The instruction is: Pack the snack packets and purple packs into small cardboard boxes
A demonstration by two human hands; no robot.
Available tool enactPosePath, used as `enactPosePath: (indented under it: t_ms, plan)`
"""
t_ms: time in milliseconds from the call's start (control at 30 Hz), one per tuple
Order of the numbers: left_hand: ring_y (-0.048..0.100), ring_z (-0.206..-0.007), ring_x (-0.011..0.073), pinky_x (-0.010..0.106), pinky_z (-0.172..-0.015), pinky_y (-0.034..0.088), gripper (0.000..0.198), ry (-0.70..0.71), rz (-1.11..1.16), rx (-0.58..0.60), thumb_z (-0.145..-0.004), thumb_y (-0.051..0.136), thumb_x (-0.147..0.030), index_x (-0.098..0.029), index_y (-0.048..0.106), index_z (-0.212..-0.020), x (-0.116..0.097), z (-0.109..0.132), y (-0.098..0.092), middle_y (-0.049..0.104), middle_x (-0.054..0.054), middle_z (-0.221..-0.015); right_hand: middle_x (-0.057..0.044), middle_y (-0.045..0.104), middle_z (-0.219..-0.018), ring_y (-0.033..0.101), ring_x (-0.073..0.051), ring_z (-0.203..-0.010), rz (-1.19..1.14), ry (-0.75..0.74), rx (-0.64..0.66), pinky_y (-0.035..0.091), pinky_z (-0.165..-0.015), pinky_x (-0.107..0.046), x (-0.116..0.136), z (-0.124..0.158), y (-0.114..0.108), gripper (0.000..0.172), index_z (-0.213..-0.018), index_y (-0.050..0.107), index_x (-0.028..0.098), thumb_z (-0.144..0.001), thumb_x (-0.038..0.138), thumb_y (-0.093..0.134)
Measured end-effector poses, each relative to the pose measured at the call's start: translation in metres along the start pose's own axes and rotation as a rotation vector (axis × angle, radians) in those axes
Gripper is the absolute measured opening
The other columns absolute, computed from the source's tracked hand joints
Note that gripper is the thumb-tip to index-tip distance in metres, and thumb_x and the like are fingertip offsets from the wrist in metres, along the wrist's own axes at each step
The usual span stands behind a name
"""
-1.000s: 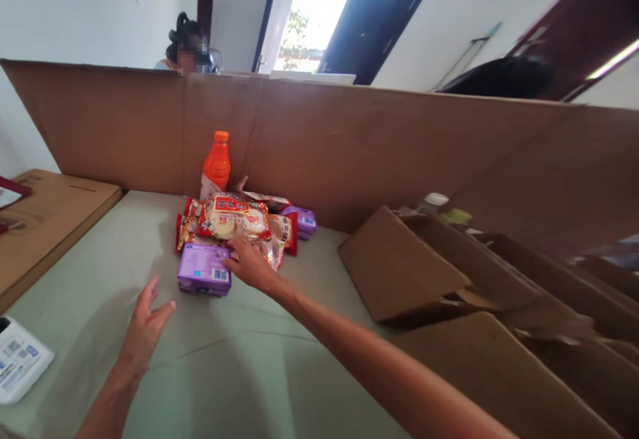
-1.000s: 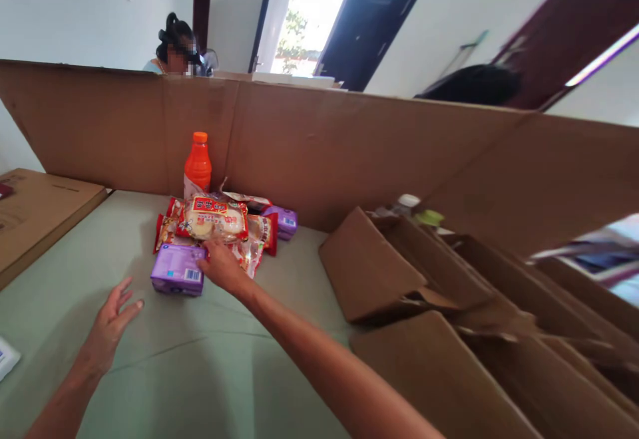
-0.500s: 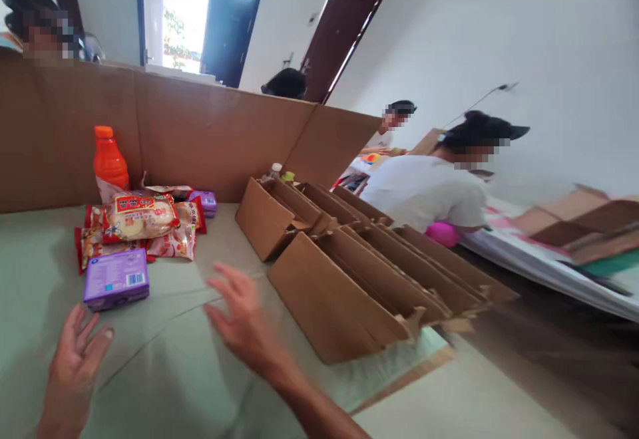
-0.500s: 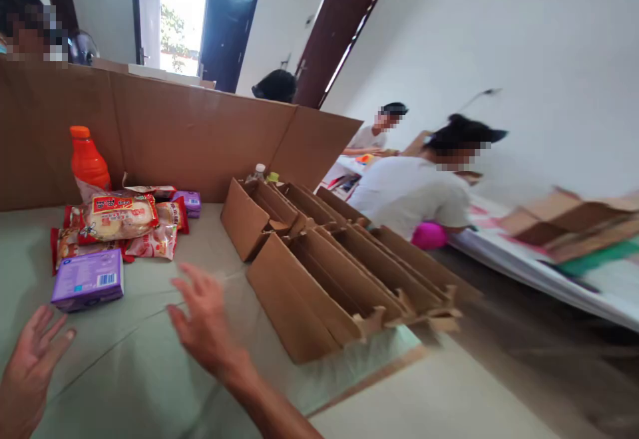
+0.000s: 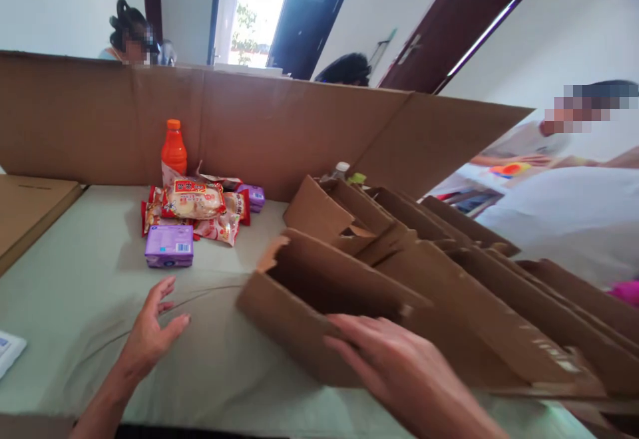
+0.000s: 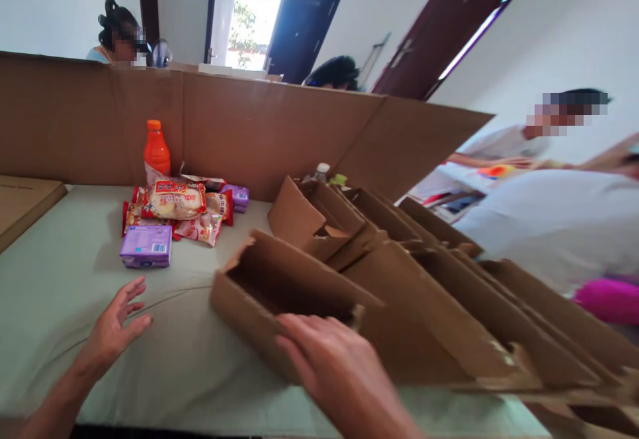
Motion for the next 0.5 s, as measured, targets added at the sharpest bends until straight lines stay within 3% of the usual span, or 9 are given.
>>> enactPosePath:
  t_ms: [67,133,200,233,300,367,433,500]
  plan:
    - [0.049,-0.139,0.0374,0.055,-0.114,0.04,0.09,0.063,-0.026,0.064,-0.076,0.075,-0.059,-0.023,0.04,-0.151,-0.007,0.02,-0.011,0.04,0.019,-0.159,0.0,0.074,-0.076,0.066,-0.018,-0.065,-0.071,-0.189,0.053,0.045,-0.064,-0.031,0.069,-0.02,0.0,0.014,-0.084,0.065,0.025,-0.09,0.015,0.057]
    - [0.042,-0.144,0.0396,0.055,-0.117,0.038,0.104,0.106,-0.022,0.083,-0.07,0.079,-0.064,-0.025,0.033,-0.155,-0.012,0.042,-0.025,0.034,0.017,-0.163,0.001,0.07,-0.071,0.062,-0.016,-0.063,-0.169,-0.295,0.123,0.044,-0.067,-0.031,0.12,-0.038,-0.002,0.014,-0.081,0.061,0.023,-0.091,0.014,0.062]
    - [0.04,-0.146,0.0413,0.054,-0.116,0.04,0.114,0.11,-0.012,0.022,-0.066,0.081,-0.068,-0.026,0.028,-0.157,-0.01,0.063,-0.042,0.036,0.017,-0.163,-0.001,0.072,-0.08,0.064,-0.017,-0.073,-0.315,-0.389,0.095,0.047,-0.076,-0.033,0.149,-0.046,-0.014,0.006,-0.09,0.063,0.021,-0.093,0.025,0.066]
    - [0.04,-0.145,0.0415,0.054,-0.114,0.042,0.115,0.095,-0.013,-0.027,-0.066,0.08,-0.068,-0.027,0.026,-0.158,-0.006,0.072,-0.05,0.037,0.016,-0.162,-0.003,0.075,-0.089,0.067,-0.019,-0.083,-0.385,-0.422,0.032,0.048,-0.084,-0.035,0.152,-0.047,-0.023,0.011,-0.098,0.065,0.02,-0.095,0.031,0.066]
    - [0.041,-0.145,0.0405,0.053,-0.113,0.044,0.112,0.078,-0.008,-0.114,-0.069,0.079,-0.067,-0.029,0.024,-0.159,0.004,0.088,-0.062,0.037,0.016,-0.162,-0.007,0.075,-0.107,0.068,-0.023,-0.101,-0.482,-0.373,-0.152,0.047,-0.096,-0.04,0.132,-0.041,-0.038,0.022,-0.113,0.065,0.02,-0.096,0.034,0.064]
    - [0.041,-0.146,0.0386,0.052,-0.114,0.043,0.107,0.077,-0.002,-0.146,-0.073,0.077,-0.065,-0.029,0.025,-0.159,0.012,0.095,-0.066,0.035,0.015,-0.163,-0.007,0.075,-0.113,0.068,-0.024,-0.106,-0.529,-0.128,-0.343,0.049,-0.096,-0.041,0.083,-0.028,-0.035,0.019,-0.113,0.068,0.023,-0.095,0.027,0.064]
    - [0.044,-0.144,0.0378,0.05,-0.113,0.045,0.103,0.05,-0.012,-0.129,-0.074,0.076,-0.064,-0.029,0.027,-0.158,0.02,0.096,-0.062,0.036,0.015,-0.163,-0.007,0.076,-0.109,0.07,-0.024,-0.101,-0.597,0.223,-0.404,0.052,-0.091,-0.039,0.028,-0.007,-0.004,0.015,-0.106,0.072,0.025,-0.094,0.027,0.065]
    - [0.048,-0.141,0.0381,0.049,-0.11,0.048,0.103,0.018,-0.052,-0.078,-0.074,0.076,-0.064,-0.028,0.029,-0.158,0.024,0.092,-0.053,0.041,0.014,-0.16,-0.008,0.077,-0.108,0.072,-0.025,-0.097,-0.745,0.507,-0.311,0.056,-0.085,-0.038,-0.005,0.02,0.051,0.024,-0.105,0.075,0.024,-0.095,0.041,0.062]
Point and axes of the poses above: each hand's wrist, its own z-axis away from the middle knuckle, its own y-axis out of the palm, x = y × z, the point moved 9 cm from there along -z, towards the middle knuckle
